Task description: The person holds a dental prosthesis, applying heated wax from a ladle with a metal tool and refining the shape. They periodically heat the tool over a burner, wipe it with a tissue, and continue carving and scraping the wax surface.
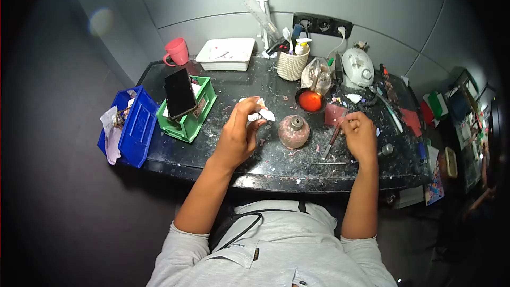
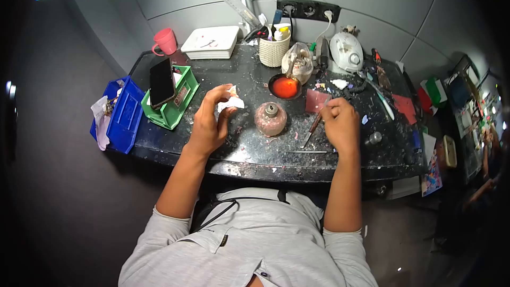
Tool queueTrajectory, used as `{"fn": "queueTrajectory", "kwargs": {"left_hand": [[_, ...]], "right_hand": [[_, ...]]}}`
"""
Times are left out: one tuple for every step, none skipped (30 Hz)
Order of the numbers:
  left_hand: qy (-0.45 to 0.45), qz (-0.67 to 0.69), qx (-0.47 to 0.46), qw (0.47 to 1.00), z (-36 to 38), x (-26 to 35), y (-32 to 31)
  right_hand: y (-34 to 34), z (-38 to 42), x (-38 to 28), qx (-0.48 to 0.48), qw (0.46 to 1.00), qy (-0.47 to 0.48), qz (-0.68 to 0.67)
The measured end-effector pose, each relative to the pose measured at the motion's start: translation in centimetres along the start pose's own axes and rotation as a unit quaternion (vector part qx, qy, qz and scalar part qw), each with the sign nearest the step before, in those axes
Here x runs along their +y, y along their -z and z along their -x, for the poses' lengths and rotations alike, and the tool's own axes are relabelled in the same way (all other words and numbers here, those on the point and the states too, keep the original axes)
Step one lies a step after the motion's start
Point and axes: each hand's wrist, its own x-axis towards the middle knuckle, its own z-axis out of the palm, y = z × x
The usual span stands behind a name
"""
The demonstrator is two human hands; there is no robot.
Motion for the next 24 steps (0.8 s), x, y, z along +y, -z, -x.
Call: {"fn": "queueTrajectory", "kwargs": {"left_hand": [[0.003,0.001,0.013,1.000,0.0,-0.1,0.1],[-0.027,-0.012,0.022,0.999,0.0,-0.2,0.1],[-0.057,-0.026,0.029,0.998,0.0,-0.4,0.2],[-0.073,-0.030,0.032,0.996,0.0,-0.4,0.4],[-0.069,-0.031,0.037,0.996,0.0,-0.4,0.4],[-0.093,-0.027,0.046,0.994,0.0,-0.5,0.5],[-0.116,-0.025,0.053,0.991,0.0,-0.7,0.6],[-0.139,-0.020,0.067,0.988,0.0,-0.8,0.6],[-0.138,-0.023,0.066,0.988,0.0,-0.9,0.5],[-0.161,-0.022,0.073,0.984,0.0,-0.9,0.5],[-0.185,-0.020,0.080,0.979,0.0,-1.0,0.4],[-0.187,-0.015,0.084,0.979,0.1,-0.9,0.3],[-0.186,-0.015,0.081,0.979,0.1,-0.9,0.4],[-0.185,-0.020,0.080,0.979,0.0,-0.8,0.4],[-0.182,-0.023,0.079,0.980,0.0,-0.7,0.4],[-0.181,-0.022,0.076,0.980,-0.1,-0.7,0.4],[-0.180,-0.027,0.080,0.980,-0.1,-0.7,0.4],[-0.179,-0.031,0.084,0.980,-0.1,-0.7,0.4],[-0.178,-0.030,0.079,0.980,-0.1,-0.8,0.4],[-0.167,-0.013,0.079,0.983,0.0,-0.8,0.3],[-0.155,0.003,0.078,0.985,0.0,-0.8,0.3],[-0.106,0.063,0.089,0.988,0.3,-1.2,-0.2],[-0.041,0.143,0.110,0.983,0.5,-1.1,-0.7],[0.013,0.195,0.121,0.973,0.6,-1.0,-0.6]], "right_hand": [[-0.1,0.3,-0.4,-0.012,0.999,0.020,-0.043],[-0.3,0.9,-1.0,-0.056,0.992,0.019,-0.112],[-0.4,1.4,-1.6,-0.084,0.993,0.035,-0.080],[-0.3,2.4,-3.4,-0.115,0.991,0.037,-0.048],[-0.3,3.4,-5.2,-0.146,0.988,0.038,-0.018],[-0.9,4.1,-5.6,-0.142,0.987,0.072,0.016],[-1.4,4.7,-6.0,-0.137,0.984,0.105,0.049],[-1.8,5.0,-6.6,-0.146,0.982,0.104,0.055],[-2.2,5.1,-6.7,-0.148,0.982,0.104,0.053],[-2.7,5.2,-6.8,-0.135,0.979,0.129,0.076],[-3.0,5.3,-6.8,-0.121,0.976,0.153,0.099],[-3.3,5.3,-6.9,-0.122,0.976,0.144,0.112],[-3.5,5.4,-7.0,-0.123,0.976,0.142,0.110],[-3.8,5.4,-7.0,-0.116,0.975,0.147,0.120],[-4.0,5.4,-7.1,-0.109,0.974,0.152,0.130],[-4.2,5.4,-7.1,-0.110,0.974,0.149,0.129],[-4.4,5.5,-7.2,-0.109,0.973,0.146,0.140],[-4.6,5.5,-7.1,-0.107,0.972,0.143,0.150],[-4.7,5.5,-7.1,-0.108,0.973,0.139,0.148],[-4.8,5.5,-7.1,-0.107,0.973,0.142,0.150],[-4.9,5.5,-7.1,-0.106,0.972,0.144,0.151],[-5.0,5.4,-7.0,-0.107,0.973,0.138,0.148],[-5.1,5.4,-6.8,-0.101,0.974,0.144,0.144],[-5.2,5.4,-6.7,-0.095,0.974,0.150,0.140]]}}
